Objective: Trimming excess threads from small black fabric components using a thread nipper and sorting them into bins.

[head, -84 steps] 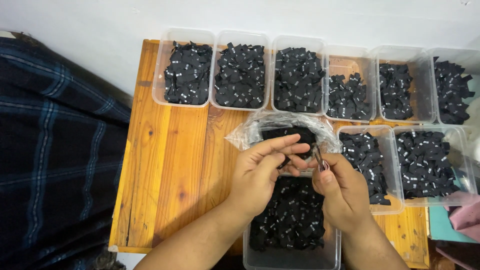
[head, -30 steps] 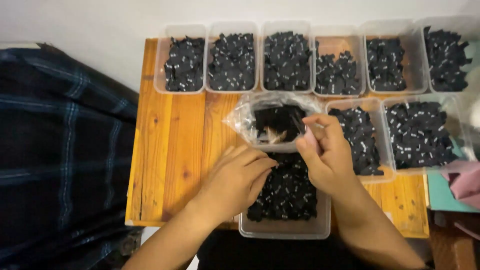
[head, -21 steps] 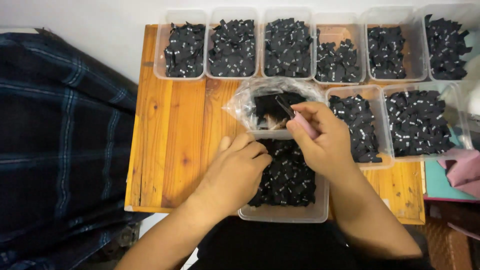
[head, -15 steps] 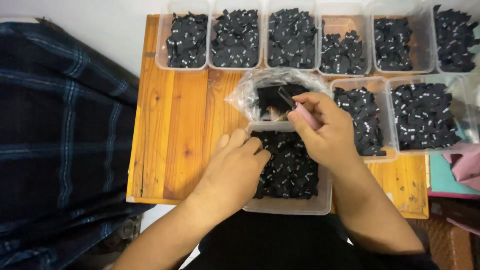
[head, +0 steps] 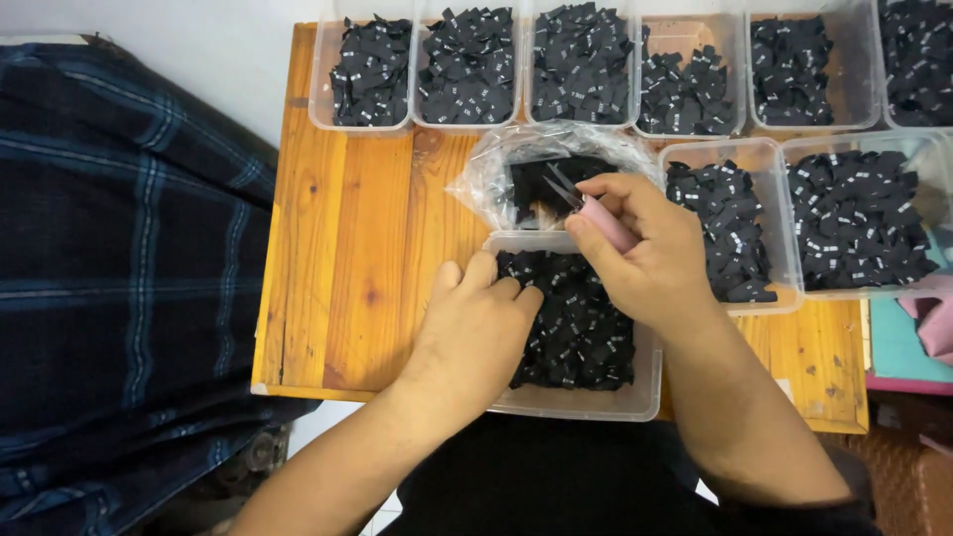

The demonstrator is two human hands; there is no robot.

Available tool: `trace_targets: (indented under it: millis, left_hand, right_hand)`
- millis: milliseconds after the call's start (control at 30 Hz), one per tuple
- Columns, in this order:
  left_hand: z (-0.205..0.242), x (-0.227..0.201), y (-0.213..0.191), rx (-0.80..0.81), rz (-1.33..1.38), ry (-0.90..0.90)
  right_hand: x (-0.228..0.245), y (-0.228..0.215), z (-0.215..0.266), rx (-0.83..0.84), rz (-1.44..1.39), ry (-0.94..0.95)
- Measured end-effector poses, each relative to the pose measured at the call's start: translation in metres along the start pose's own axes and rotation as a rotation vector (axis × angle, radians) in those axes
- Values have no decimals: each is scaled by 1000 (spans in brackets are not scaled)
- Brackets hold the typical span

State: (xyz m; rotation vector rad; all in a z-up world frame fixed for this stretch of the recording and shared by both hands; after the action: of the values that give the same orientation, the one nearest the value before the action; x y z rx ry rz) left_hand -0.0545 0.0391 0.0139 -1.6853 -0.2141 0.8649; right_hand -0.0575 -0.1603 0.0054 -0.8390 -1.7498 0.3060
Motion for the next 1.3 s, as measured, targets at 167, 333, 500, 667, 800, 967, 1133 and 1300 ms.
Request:
trace_targets:
  millis: [167,333,500,667,800,967,1133,1300]
  left_hand:
    - [3,10,6,-31,97,21]
    - [1,5,-15,-127,298,101]
    - [-8,3,-19,-216,737,138]
    - [-21,5,-33,-229,854,111]
    - [-24,7,-38,-185,1001,9]
    - [-46,26,-38,-322,1114,-63]
    - [-65,28,-32,-448,1260,-65]
    - [-70,37,-7,-575,1392,-12]
  right_hand:
    - [-4,1,1,-18,-37,-17]
    - [-12,2,4,-35,-116,0]
    - [-21,7,6,-56,-223,48]
    - [-22,6,4,-63,-230,26]
    - [-22,6,4,-70,-276,15]
    - [-23,10,4,-100,-402,14]
    - [-13,11,5,-138,-428,25]
    - [-3,8,8,-137,-307,21]
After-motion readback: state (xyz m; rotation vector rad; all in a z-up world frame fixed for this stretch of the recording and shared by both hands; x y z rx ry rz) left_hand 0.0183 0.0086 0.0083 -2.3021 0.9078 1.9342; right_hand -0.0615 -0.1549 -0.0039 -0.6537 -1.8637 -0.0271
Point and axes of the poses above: each hand's wrist, its own z-axis away from the middle knuckle, its own y-axis out of the palm, x = y × z, the point moved 1 cm from there along -z, towards the middle knuckle, and after that the axes turned 15 degrees about z, right-handed, at the moved point
